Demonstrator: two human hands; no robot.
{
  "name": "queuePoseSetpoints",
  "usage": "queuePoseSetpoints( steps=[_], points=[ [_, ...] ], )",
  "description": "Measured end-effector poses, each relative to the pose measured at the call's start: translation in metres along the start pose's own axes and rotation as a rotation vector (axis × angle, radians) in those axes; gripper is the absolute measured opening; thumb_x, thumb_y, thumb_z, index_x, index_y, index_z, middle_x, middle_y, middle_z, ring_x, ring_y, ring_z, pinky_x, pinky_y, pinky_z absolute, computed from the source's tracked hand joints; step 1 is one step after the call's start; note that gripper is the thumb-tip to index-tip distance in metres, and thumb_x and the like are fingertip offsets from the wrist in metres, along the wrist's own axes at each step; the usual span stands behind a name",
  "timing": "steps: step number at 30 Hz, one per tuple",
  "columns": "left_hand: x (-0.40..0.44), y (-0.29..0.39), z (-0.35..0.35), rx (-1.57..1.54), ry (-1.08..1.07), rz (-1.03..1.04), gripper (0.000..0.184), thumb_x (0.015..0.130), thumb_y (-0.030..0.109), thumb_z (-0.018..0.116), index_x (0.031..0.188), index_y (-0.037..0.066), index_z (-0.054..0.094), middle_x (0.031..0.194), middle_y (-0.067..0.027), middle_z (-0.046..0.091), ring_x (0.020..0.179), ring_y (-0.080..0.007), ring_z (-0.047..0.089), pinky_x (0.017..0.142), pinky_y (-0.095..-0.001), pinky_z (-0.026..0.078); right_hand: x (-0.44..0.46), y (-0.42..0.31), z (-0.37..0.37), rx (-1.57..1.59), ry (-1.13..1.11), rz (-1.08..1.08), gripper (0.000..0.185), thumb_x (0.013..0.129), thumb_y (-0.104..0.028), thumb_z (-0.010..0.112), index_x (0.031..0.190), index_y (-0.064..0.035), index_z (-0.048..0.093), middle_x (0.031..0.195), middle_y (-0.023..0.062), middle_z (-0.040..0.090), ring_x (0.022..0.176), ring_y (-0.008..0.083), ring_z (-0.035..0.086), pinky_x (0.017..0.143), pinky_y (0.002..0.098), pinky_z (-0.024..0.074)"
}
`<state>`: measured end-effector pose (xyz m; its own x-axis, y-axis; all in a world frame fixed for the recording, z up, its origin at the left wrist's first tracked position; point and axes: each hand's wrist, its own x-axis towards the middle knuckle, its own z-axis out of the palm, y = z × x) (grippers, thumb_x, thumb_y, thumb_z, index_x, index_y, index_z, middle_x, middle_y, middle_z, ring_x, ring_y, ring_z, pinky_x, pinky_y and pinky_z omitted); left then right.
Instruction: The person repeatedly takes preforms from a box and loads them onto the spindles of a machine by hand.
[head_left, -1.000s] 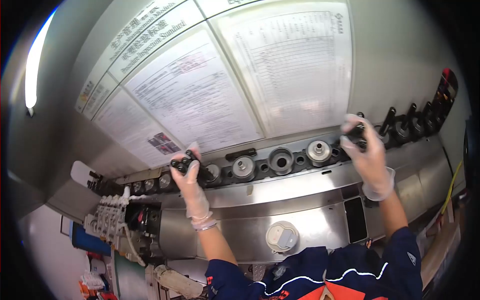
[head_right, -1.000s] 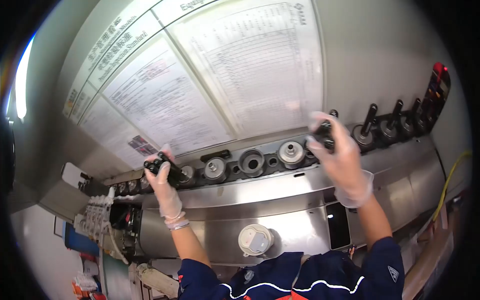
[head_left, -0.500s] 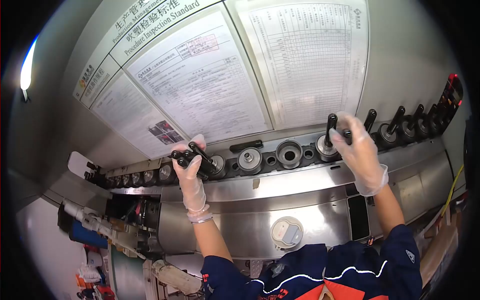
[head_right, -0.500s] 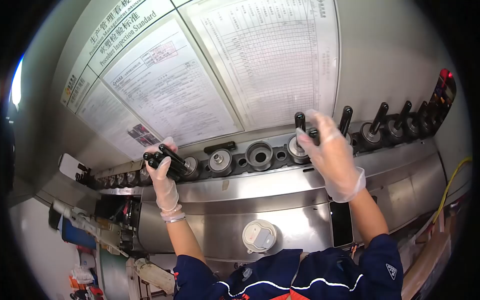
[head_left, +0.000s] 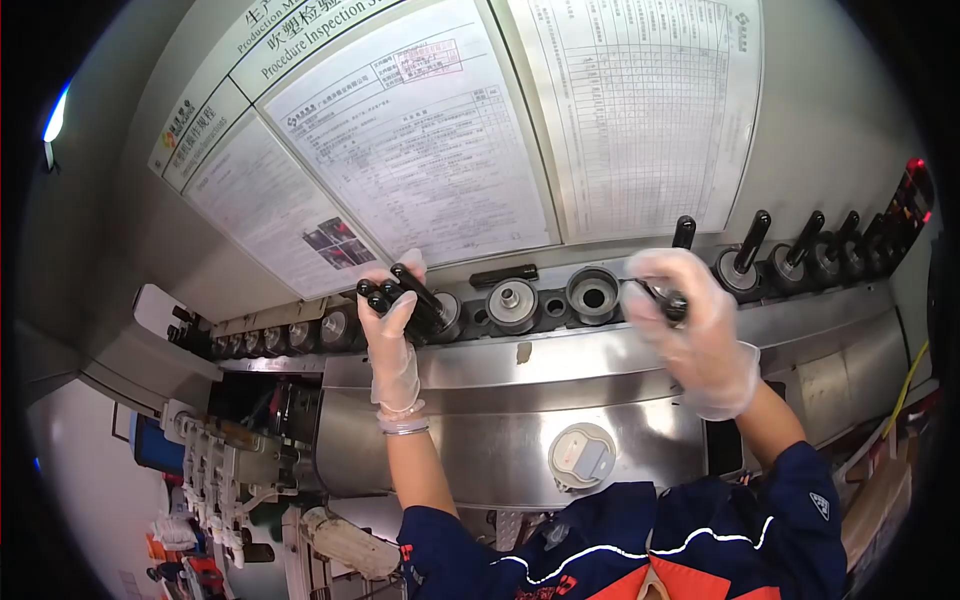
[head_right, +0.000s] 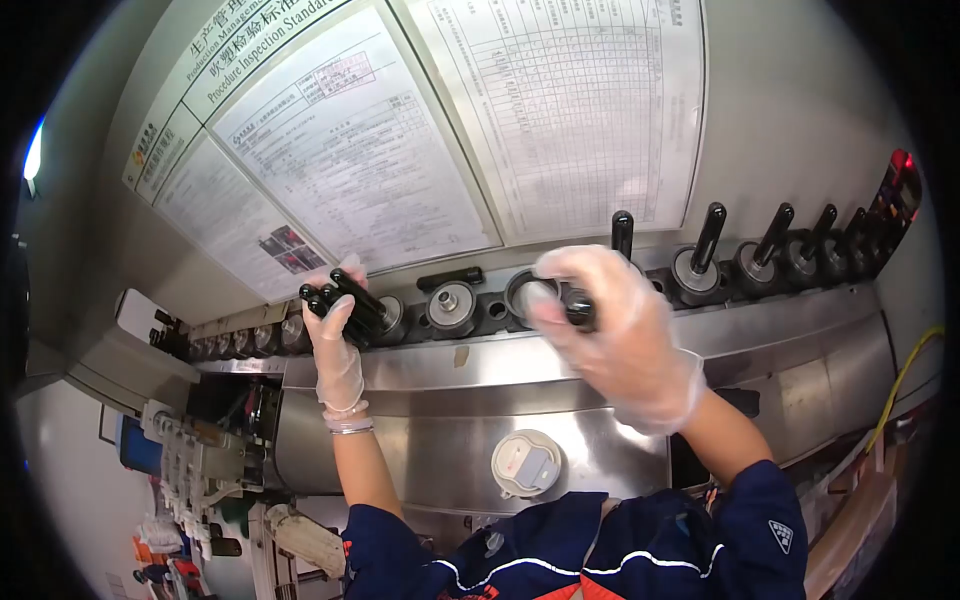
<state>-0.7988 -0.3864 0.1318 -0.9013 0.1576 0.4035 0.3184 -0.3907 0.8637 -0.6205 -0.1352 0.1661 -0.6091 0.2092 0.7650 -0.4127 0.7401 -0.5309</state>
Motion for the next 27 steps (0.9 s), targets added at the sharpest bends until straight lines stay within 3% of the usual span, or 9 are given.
queuePoseSetpoints(
  steps=[4, 6, 8, 14, 17, 20, 24, 26, 27],
  points=[
    [0.002, 0.009, -0.018, 0.229, -0.054, 0.132, 0.033, 0.073, -0.005, 0.060, 0.100, 0.009, 0.048, 0.124, -0.0187, 0.055, 0.111, -0.0208, 0.053, 0.093, -0.0330, 0.043, 0.021, -0.006, 0.037, -0.095, -0.150, 0.051, 0.048, 0.086, -0.048, 0.061, 0.090, -0.0002, 0.060, 0.076, 0.0155, 0.062, 0.069, 0.0313, 0.063, 0.065, 0.0372, 0.0502],
    [0.001, 0.019, -0.031, 0.354, 0.070, 0.285, 0.034, 0.072, -0.008, 0.060, 0.100, 0.009, 0.049, 0.118, -0.0120, 0.056, 0.105, -0.0153, 0.052, 0.089, -0.0284, 0.044, 0.041, -0.014, 0.056, -0.107, -0.381, 0.286, 0.058, 0.086, -0.057, 0.055, 0.087, 0.0013, 0.060, 0.063, 0.0181, 0.060, 0.062, 0.0334, 0.062, 0.062, 0.0401, 0.0496],
    [0.006, 0.028, -0.052, 0.289, 0.150, 0.239, 0.034, 0.074, -0.011, 0.062, 0.100, 0.008, 0.051, 0.094, -0.0011, 0.050, 0.088, -0.0091, 0.049, 0.081, -0.0237, 0.044, 0.046, -0.003, 0.091, -0.148, -0.289, 0.205, 0.055, 0.081, -0.056, 0.060, 0.089, -0.0020, 0.061, 0.052, 0.0135, 0.057, 0.054, 0.0331, 0.060, 0.056, 0.0399, 0.0482],
    [0.030, 0.046, -0.086, 0.565, 0.235, 0.313, 0.035, 0.076, -0.004, 0.071, 0.102, 0.008, 0.051, 0.088, 0.0019, 0.052, 0.077, -0.0064, 0.050, 0.070, -0.0198, 0.043, 0.048, 0.012, 0.147, -0.219, -0.398, 0.283, 0.055, 0.083, -0.053, 0.058, 0.093, 0.0005, 0.060, 0.061, 0.0171, 0.061, 0.060, 0.0353, 0.062, 0.060, 0.0430, 0.0493],
    [0.035, 0.031, -0.095, 0.541, 0.193, 0.207, 0.036, 0.076, -0.003, 0.072, 0.103, 0.008, 0.051, 0.089, 0.0013, 0.052, 0.079, -0.0064, 0.050, 0.071, -0.0202, 0.043, 0.037, 0.007, 0.128, -0.284, -0.435, 0.264, 0.057, 0.081, -0.053, 0.061, 0.097, 0.0008, 0.058, 0.064, 0.0183, 0.062, 0.064, 0.0366, 0.063, 0.063, 0.0438, 0.0500],
    [0.039, 0.008, -0.098, 0.547, 0.137, 0.242, 0.037, 0.075, -0.003, 0.073, 0.103, 0.007, 0.051, 0.091, 0.0007, 0.053, 0.082, -0.0071, 0.050, 0.075, -0.0209, 0.043, 0.030, 0.002, 0.106, -0.310, -0.486, 0.321, 0.059, 0.078, -0.053, 0.066, 0.103, -0.0009, 0.056, 0.067, 0.0174, 0.063, 0.066, 0.0354, 0.064, 0.061, 0.0433, 0.0504],
    [0.036, 0.013, -0.102, 0.580, 0.072, 0.154, 0.035, 0.077, -0.002, 0.072, 0.104, 0.006, 0.051, 0.091, 0.0010, 0.053, 0.081, -0.0078, 0.051, 0.075, -0.0214, 0.043, 0.009, 0.005, 0.064, -0.178, -0.349, 0.260, 0.050, 0.078, -0.049, 0.069, 0.097, -0.0031, 0.058, 0.062, 0.0131, 0.060, 0.057, 0.0286, 0.062, 0.053, 0.0380, 0.0486],
    [0.028, 0.037, -0.102, 0.470, 0.128, 0.088, 0.030, 0.081, 0.001, 0.068, 0.105, 0.006, 0.051, 0.094, 0.0009, 0.053, 0.088, -0.0099, 0.051, 0.084, -0.0241, 0.042, 0.003, 0.004, 0.038, -0.125, -0.301, 0.265, 0.048, 0.078, -0.048, 0.069, 0.092, -0.0035, 0.058, 0.058, 0.0120, 0.058, 0.055, 0.0273, 0.062, 0.051, 0.0371, 0.0482],
    [0.032, 0.039, -0.112, 0.460, 0.215, 0.161, 0.028, 0.082, 0.001, 0.066, 0.105, 0.006, 0.050, 0.095, 0.0008, 0.052, 0.090, -0.0103, 0.050, 0.086, -0.0249, 0.040, -0.001, 0.005, 0.024, -0.093, -0.272, 0.301, 0.042, 0.079, -0.041, 0.070, 0.092, -0.0036, 0.058, 0.056, 0.0089, 0.055, 0.051, 0.0207, 0.057, 0.049, 0.0328, 0.0449]
  ],
)
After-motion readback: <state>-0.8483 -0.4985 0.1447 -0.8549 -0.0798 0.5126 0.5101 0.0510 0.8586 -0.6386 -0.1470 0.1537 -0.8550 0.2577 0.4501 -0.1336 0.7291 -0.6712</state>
